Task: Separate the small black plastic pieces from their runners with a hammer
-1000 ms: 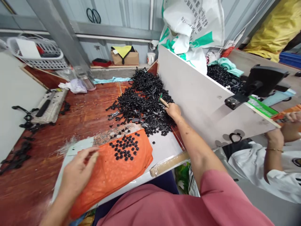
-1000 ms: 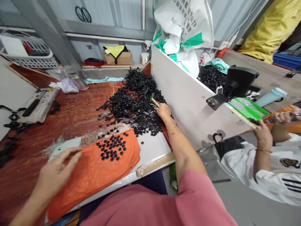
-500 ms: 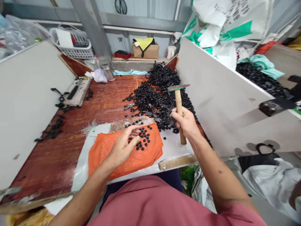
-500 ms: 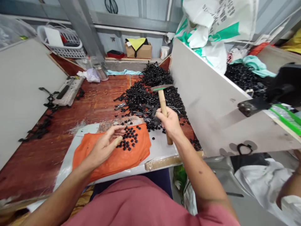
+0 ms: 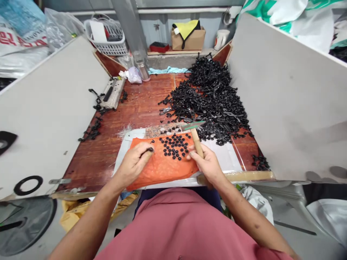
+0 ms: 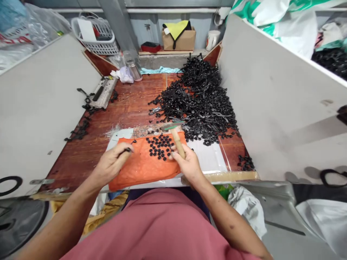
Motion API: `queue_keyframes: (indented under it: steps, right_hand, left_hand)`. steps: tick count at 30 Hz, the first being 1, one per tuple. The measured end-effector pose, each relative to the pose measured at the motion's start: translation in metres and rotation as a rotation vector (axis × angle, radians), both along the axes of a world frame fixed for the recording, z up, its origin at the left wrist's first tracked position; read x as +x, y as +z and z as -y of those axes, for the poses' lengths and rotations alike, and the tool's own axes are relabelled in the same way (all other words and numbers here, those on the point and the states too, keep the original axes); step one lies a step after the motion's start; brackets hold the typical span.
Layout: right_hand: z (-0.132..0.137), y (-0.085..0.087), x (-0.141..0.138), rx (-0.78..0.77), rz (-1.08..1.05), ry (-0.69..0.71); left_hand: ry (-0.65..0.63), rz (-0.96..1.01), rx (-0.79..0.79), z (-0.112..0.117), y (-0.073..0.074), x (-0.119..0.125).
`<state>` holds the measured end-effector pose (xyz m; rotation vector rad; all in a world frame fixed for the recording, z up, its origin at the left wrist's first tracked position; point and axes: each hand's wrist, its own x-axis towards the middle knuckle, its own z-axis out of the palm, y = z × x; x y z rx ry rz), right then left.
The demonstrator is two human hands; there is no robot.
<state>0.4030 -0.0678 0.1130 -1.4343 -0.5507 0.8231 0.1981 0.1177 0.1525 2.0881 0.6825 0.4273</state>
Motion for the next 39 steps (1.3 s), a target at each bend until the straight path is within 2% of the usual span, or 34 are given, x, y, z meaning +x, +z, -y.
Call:
queue_keyframes:
  steps: [3,6,8,11,15,18,21,23,25,29,34,39]
  right_hand:
    - [0.023,-0.018,0.006,-0.093,0.019,-0.016]
    - [0.04,-0.031,0.007,-0.157,0.046,-0.056]
    - [0.047,-0.035,0.007,-0.181,0.037,-0.074]
    - [0.049,-0.036,0.006,-0.203,-0.007,-0.091]
    - [0.048,-0.035,0.007,-0.23,-0.03,-0.076]
    - [0.048,-0.034,0.007,-0.24,-0.039,-0.057]
    - [0.048,-0.034,0.006,-0.244,-0.046,-0.05]
    - [0.048,-0.035,0.006,-0.251,-0.054,-0.049]
    - [0.049,-0.036,0.006,-0.252,-0.059,-0.043]
    - [0.048,-0.036,0.006,-0.255,-0.043,-0.023]
    - [0.047,-0.034,0.005,-0.265,-0.033,0.0]
    - [0.049,-0.039,0.005,-0.282,-0.028,0.019]
  left_hand:
    - [-0.121,-0.17,-0.057,-0.012,-0.008,-0.011]
    - [-0.116,-0.246,-0.101,-0.01,-0.014,-0.007]
    - [-0.093,-0.286,-0.018,-0.005,-0.015,0.0]
    - [-0.129,-0.366,0.102,0.0,-0.017,0.009]
    - [-0.174,-0.526,0.278,-0.008,-0.029,0.009]
    - [-0.112,-0.662,0.334,-0.017,-0.034,0.005]
    - [-0.016,-0.779,0.407,-0.02,-0.028,0.003]
    - [-0.012,-0.735,0.42,-0.017,-0.023,0.003]
    - [-0.047,-0.59,0.381,-0.011,-0.02,0.005]
    - [-0.144,-0.383,0.243,-0.001,-0.027,0.011]
    - [-0.173,-0.364,0.237,0.001,-0.039,0.014]
    - [-0.188,-0.405,0.318,0.001,-0.04,0.015]
